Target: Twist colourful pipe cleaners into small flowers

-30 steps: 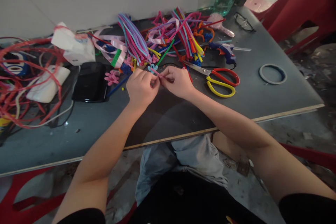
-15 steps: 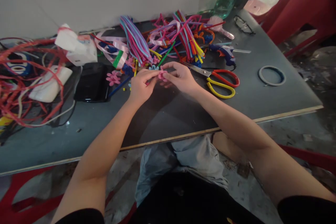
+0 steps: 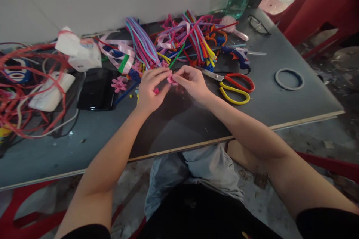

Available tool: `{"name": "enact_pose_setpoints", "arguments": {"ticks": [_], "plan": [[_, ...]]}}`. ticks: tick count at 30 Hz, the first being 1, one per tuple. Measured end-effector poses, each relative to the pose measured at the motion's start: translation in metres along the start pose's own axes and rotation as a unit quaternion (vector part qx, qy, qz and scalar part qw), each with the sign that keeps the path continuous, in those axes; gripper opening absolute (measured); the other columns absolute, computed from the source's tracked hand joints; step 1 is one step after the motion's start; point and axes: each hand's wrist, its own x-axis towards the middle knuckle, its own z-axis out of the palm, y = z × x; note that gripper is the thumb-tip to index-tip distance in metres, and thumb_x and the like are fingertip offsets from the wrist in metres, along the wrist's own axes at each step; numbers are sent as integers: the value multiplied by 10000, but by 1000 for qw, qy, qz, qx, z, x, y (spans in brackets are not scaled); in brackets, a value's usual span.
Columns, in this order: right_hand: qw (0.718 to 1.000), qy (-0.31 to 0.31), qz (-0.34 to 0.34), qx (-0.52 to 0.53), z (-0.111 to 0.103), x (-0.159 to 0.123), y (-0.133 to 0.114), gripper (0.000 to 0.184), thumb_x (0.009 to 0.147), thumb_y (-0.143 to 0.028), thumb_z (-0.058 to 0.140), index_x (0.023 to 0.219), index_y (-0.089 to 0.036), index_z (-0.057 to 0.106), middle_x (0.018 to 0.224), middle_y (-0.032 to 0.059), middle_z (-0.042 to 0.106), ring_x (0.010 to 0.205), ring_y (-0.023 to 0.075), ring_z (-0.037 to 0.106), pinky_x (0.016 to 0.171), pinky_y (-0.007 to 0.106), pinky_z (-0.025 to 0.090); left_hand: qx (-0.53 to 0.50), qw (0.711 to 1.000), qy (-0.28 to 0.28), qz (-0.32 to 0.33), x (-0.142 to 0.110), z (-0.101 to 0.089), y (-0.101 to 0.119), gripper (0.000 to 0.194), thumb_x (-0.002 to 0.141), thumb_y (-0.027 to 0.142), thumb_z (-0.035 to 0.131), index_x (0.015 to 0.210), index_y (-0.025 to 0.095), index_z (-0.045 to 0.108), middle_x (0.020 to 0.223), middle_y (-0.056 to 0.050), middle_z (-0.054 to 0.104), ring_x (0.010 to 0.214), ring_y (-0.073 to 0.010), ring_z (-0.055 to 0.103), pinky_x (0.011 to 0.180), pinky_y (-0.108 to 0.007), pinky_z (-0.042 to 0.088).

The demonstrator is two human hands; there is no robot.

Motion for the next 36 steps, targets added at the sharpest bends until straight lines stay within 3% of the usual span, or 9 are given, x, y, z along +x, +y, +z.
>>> {"name": "enact_pose_setpoints", "arguments": {"ticks": [3, 6, 9, 14, 21, 27, 31, 34, 36], "plan": [[997, 37, -45, -44, 4, -2, 2, 514, 791, -668, 751, 783, -178, 594, 694, -4, 680, 579, 85, 611, 521, 205, 492, 17, 1000, -15, -5, -1, 2, 1, 280, 984, 414, 617, 1176, 263, 755, 1186, -59, 768, 1129, -231, 675, 1030, -409, 520], [988, 69, -101, -94, 10, -7, -1, 474, 842, -638, 711, 791, -172, 641, 749, 21, 711, 701, 118, 680, 655, 246, 558, 10, 1000, -3, -18, -3, 5, 1, 252, 983, 418, 620, 1011, 240, 795, 979, -44, 795, 947, -203, 709, 888, -348, 553], [964, 102, -180, -165, 13, -13, -4, 412, 923, -572, 652, 827, -173, 678, 778, 28, 716, 686, 114, 667, 638, 250, 544, 17, 1000, 1, -17, -4, 6, 3, 289, 975, 442, 628, 867, 234, 798, 841, -32, 774, 839, -187, 703, 795, -315, 539], [917, 122, -278, -258, 14, -17, -5, 394, 993, -529, 570, 854, -183, 696, 783, 34, 697, 693, 122, 626, 631, 267, 533, 18, 999, 24, 14, -6, 6, 9, 355, 978, 481, 612, 806, 222, 783, 775, -30, 747, 740, -170, 673, 704, -291, 508], [965, 74, -192, -164, 4, -12, -3, 606, 1018, -684, 369, 1033, -177, 700, 821, 32, 663, 697, 109, 625, 629, 250, 556, -13, 997, 67, 31, -5, 7, 7, 371, 993, 464, 600, 761, 212, 744, 747, -20, 710, 771, -159, 670, 711, -280, 512], [969, 7, -173, -176, -6, -6, -5, 521, 930, -663, 595, 1074, -174, 702, 893, 33, 693, 758, 109, 638, 615, 211, 516, -4, 999, 35, 26, -3, 6, -1, 286, 1014, 403, 571, 883, 244, 770, 781, -21, 719, 841, -185, 661, 816, -333, 524], [961, 43, -167, -214, -3, -6, -6, 431, 914, -579, 650, 919, -156, 729, 815, 27, 709, 651, 88, 580, 585, 219, 474, 30, 999, 15, -3, -5, 6, -3, 258, 988, 410, 612, 1118, 249, 767, 939, -47, 748, 943, -204, 681, 900, -356, 534], [958, 87, -156, -224, 1, -9, -8, 387, 916, -535, 653, 858, -159, 726, 771, 27, 706, 618, 95, 560, 590, 240, 475, 34, 999, 13, -35, -7, 5, 2, 461, 900, 519, 714, 1265, 238, 716, 1026, -63, 757, 1016, -234, 695, 976, -381, 534], [953, 105, -159, -236, 3, -10, -8, 378, 923, -529, 644, 845, -168, 724, 760, 31, 705, 629, 108, 568, 614, 258, 490, 10, 999, 15, -50, -8, 6, 7, 512, 884, 596, 700, 1238, 227, 731, 1036, -74, 769, 1018, -241, 709, 972, -377, 547]]}}
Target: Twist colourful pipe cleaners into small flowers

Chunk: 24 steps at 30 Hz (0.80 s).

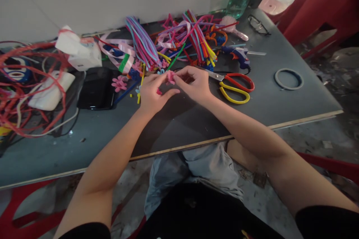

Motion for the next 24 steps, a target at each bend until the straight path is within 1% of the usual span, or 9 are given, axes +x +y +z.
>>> {"name": "enact_pose_setpoints", "arguments": {"ticks": [3, 6, 8, 10, 13, 16, 19, 22, 24], "plan": [[998, -1, -44, -36, 0, -1, 1, 364, 943, -524, 627, 861, -186, 737, 788, 42, 712, 676, 129, 589, 683, 290, 517, -58, 997, 18, -48, 0, 2, 6, 511, 919, 647, 620, 1144, 212, 767, 1047, -88, 785, 999, -229, 736, 914, -342, 579], [993, -8, -94, -66, 0, -1, 3, 352, 974, -505, 593, 875, -205, 748, 830, 51, 715, 729, 144, 604, 731, 309, 523, -137, 985, 23, -103, 3, 5, 10, 520, 890, 662, 650, 1048, 185, 783, 983, -89, 798, 901, -207, 758, 810, -302, 609], [992, -8, -102, -77, -1, -1, 2, 352, 988, -495, 574, 874, -209, 746, 824, 51, 707, 740, 149, 600, 732, 311, 516, -178, 977, 19, -117, 4, 6, 11, 513, 869, 658, 682, 1000, 173, 782, 918, -80, 800, 826, -190, 758, 770, -291, 620], [992, -10, -94, -81, -2, -1, -2, 349, 991, -478, 571, 852, -206, 739, 787, 45, 695, 723, 146, 584, 719, 305, 502, -184, 976, 30, -113, 5, 7, 12, 485, 863, 638, 703, 972, 172, 779, 889, -69, 797, 798, -174, 755, 772, -282, 626], [996, -17, -67, -61, -2, -2, -7, 333, 970, -444, 595, 802, -187, 722, 745, 35, 684, 663, 125, 543, 660, 283, 465, -151, 982, 63, -91, 3, 6, 14, 431, 877, 589, 716, 955, 171, 779, 895, -67, 791, 796, -157, 752, 765, -261, 621], [999, -33, -11, -19, 0, -1, -8, 331, 936, -455, 632, 780, -170, 695, 713, 21, 676, 607, 103, 521, 583, 257, 423, -124, 986, 77, -80, 2, 6, 15, 401, 891, 564, 714, 944, 171, 780, 890, -68, 779, 787, -149, 745, 741, -249, 608], [998, -42, 42, 23, 2, 1, -4, 390, 910, -517, 655, 730, -170, 653, 674, 9, 658, 593, 97, 536, 552, 241, 423, -131, 984, 76, -99, 1, 7, 15, 412, 887, 579, 715, 942, 176, 772, 874, -58, 770, 772, -145, 738, 727, -254, 603], [995, -68, 43, 66, 0, 4, 2, 461, 902, -599, 649, 745, -166, 664, 714, 23, 681, 633, 103, 580, 589, 243, 475, -181, 974, 66, -123, 3, 9, 14, 424, 876, 598, 718, 959, 185, 775, 822, -45, 768, 725, -143, 729, 687, -260, 606], [992, -92, 21, 78, -4, 7, 4, 481, 893, -638, 648, 873, -163, 716, 796, 35, 713, 684, 107, 613, 630, 242, 510, -210, 966, 64, -137, 5, 8, 13, 420, 861, 604, 731, 934, 194, 778, 783, -35, 767, 695, -140, 720, 660, -261, 606]]}}
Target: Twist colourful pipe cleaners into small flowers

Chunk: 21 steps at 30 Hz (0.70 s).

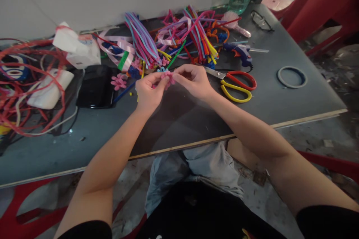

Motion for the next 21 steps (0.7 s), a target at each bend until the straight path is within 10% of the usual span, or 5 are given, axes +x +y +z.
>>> {"name": "enact_pose_setpoints", "arguments": {"ticks": [11, 21], "plan": [[970, -22, -178, -165, -16, 3, 6, 300, 988, -465, 580, 942, -253, 788, 922, 28, 748, 916, 181, 714, 858, 361, 579, -96, 990, -59, -79, 5, -4, 8, 448, 725, 591, 853, 804, 160, 754, 689, -38, 750, 573, -114, 668, 517, -222, 548], [959, -32, -196, -200, -16, 1, 7, 303, 1008, -440, 544, 939, -216, 736, 887, 45, 727, 804, 155, 677, 771, 318, 566, -80, 990, -56, -103, 5, -2, 4, 348, 767, 483, 862, 797, 157, 742, 689, -22, 740, 571, -113, 669, 521, -225, 537]]}}
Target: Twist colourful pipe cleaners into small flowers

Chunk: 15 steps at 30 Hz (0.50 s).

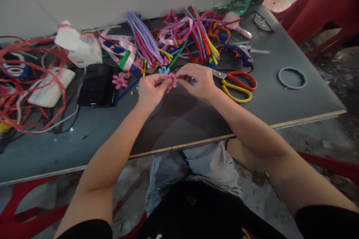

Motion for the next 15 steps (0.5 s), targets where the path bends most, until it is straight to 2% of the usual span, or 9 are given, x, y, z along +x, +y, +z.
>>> {"name": "enact_pose_setpoints", "arguments": {"ticks": [6, 11, 15], "plan": [[999, 37, 0, 0, 7, -4, -1, 294, 1015, -429, 535, 990, -217, 737, 928, 55, 728, 854, 173, 685, 803, 350, 584, 5, 1000, 26, 3, 1, 2, -1, 300, 800, 453, 842, 849, 167, 766, 698, -11, 744, 575, -108, 667, 531, -226, 534], [998, 57, 23, 26, 6, -3, -6, 295, 994, -463, 579, 1064, -227, 741, 996, 69, 745, 869, 183, 693, 798, 361, 590, 13, 998, 49, 34, 1, 1, -3, 371, 804, 541, 810, 842, 174, 771, 725, -23, 761, 574, -108, 662, 534, -230, 533], [997, 42, 51, 44, 5, -1, -7, 290, 976, -469, 610, 986, -222, 761, 928, 60, 754, 828, 170, 685, 775, 327, 572, 101, 989, 60, 91, -5, -1, -1, 377, 872, 559, 735, 866, 185, 775, 744, -28, 757, 634, -127, 686, 623, -252, 563]]}}
